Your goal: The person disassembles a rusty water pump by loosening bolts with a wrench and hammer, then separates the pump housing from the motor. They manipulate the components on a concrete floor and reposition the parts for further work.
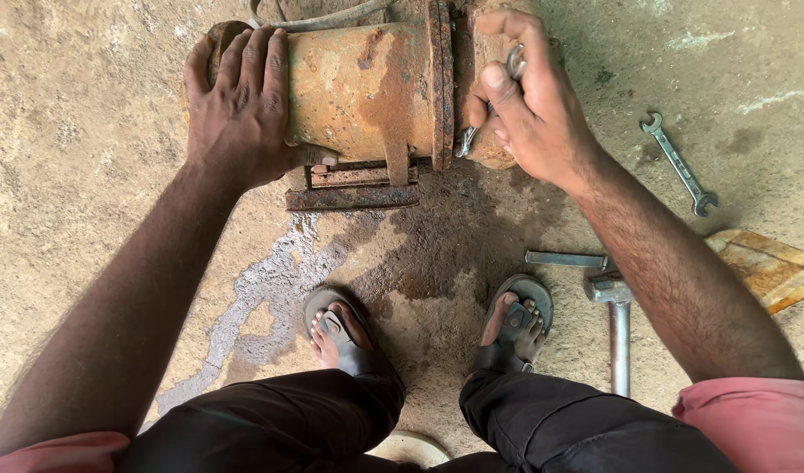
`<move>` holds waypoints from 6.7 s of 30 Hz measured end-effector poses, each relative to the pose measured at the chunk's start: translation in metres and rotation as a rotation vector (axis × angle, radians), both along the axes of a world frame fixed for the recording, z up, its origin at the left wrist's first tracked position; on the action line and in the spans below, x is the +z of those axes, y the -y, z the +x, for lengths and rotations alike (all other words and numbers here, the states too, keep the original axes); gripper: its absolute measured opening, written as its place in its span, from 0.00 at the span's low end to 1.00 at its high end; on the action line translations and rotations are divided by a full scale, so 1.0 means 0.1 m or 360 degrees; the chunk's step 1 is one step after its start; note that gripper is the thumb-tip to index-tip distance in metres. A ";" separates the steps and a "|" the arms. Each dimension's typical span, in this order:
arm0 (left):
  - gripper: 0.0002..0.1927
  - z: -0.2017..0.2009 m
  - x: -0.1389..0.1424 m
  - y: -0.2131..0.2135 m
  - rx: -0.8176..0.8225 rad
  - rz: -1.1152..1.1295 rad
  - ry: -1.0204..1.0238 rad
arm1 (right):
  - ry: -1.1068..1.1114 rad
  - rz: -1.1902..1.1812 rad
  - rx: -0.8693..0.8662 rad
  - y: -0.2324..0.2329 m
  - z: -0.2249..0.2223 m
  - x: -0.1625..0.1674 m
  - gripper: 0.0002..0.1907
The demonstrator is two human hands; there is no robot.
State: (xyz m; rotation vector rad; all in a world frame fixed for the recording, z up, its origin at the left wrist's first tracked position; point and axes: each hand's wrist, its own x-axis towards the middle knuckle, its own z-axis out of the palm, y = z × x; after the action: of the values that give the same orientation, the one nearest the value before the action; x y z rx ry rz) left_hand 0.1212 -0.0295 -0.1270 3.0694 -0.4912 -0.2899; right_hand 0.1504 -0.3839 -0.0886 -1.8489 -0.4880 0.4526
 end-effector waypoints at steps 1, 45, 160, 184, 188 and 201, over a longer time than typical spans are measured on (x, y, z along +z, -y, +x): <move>0.76 0.00 0.01 0.00 -0.0006 0.0003 0.0016 | -0.0007 -0.0071 -0.0006 0.00 0.02 -0.01 0.19; 0.77 0.01 0.02 0.02 0.0048 0.0047 -0.0046 | 0.0683 -0.0315 -0.0042 -0.04 -0.08 -0.21 0.20; 0.77 -0.01 0.00 0.01 0.0015 0.0014 -0.0002 | 0.0385 0.0256 -0.0032 0.18 -0.38 -0.30 0.29; 0.77 -0.03 0.01 0.01 0.0042 -0.0021 -0.0054 | 0.1471 -0.1290 0.0893 0.14 -1.15 -1.27 0.11; 0.77 0.00 0.03 0.03 0.0033 -0.0020 -0.0027 | 0.1404 -0.1469 0.1051 0.07 -1.52 -1.24 0.15; 0.77 -0.01 0.06 0.03 0.0038 -0.0011 -0.0039 | 0.1732 -0.1094 -0.0161 0.15 -0.74 -0.55 0.12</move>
State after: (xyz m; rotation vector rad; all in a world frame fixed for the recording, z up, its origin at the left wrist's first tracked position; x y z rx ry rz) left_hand 0.1206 -0.0325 -0.1207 3.0591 -0.4530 -0.3239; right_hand 0.0768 -0.3993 -0.1439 -2.6947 -1.0311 -0.6041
